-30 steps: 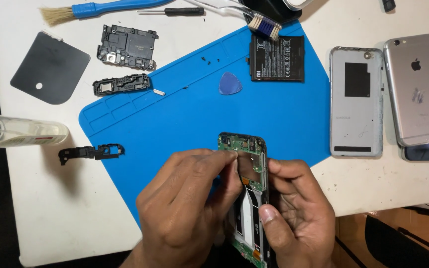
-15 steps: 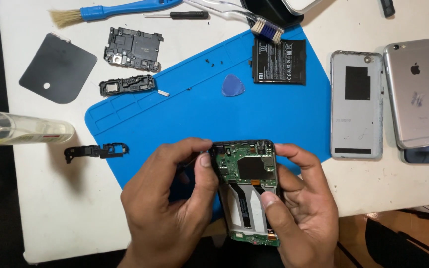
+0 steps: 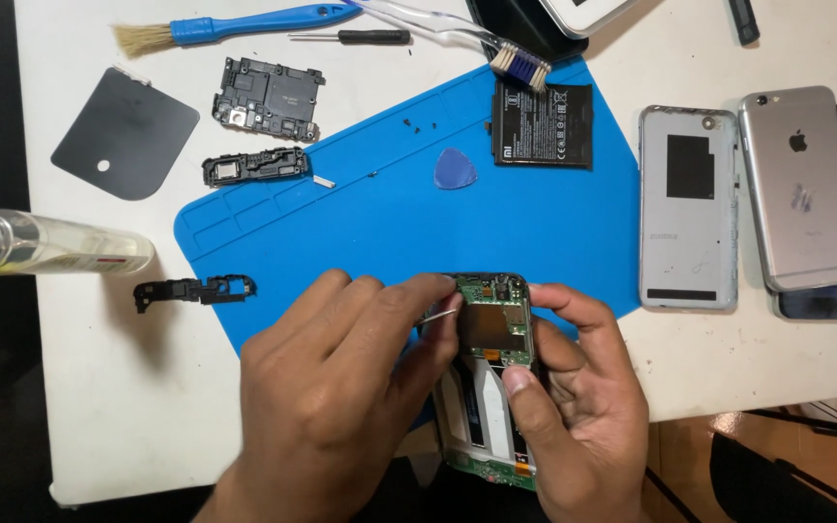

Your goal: Disassembling internal components of a smartphone and removing small screws and cables on a workbench.

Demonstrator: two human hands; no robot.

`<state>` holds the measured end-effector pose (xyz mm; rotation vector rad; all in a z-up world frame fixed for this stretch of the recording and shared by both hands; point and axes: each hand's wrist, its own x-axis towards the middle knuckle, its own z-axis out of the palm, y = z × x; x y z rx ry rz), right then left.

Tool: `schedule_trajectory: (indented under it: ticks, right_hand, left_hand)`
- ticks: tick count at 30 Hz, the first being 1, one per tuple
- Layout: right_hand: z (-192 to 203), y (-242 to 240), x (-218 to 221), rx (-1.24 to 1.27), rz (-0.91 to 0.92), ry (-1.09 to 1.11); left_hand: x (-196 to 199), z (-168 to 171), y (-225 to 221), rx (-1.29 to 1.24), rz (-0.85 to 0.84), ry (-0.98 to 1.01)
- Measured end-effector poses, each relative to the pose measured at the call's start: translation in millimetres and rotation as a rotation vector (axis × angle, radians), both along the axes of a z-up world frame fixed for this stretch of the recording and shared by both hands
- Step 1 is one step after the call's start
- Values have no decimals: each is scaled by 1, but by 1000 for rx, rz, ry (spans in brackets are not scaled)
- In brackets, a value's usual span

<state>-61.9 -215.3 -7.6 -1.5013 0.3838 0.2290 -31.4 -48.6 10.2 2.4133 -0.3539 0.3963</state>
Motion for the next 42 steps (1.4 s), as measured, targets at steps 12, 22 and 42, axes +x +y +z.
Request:
schedule_trajectory:
  ticks: [12, 22, 42]
  right_hand:
    - [1, -1, 1, 20, -3, 17]
    - [-1, -6, 3, 43, 44, -13]
    - [-1, -17, 21, 548, 48, -63]
  left_hand:
    - [12, 6, 5, 262, -45, 73]
    - [2, -7, 17, -154, 56, 485]
    - [4, -29, 26, 128, 198, 362]
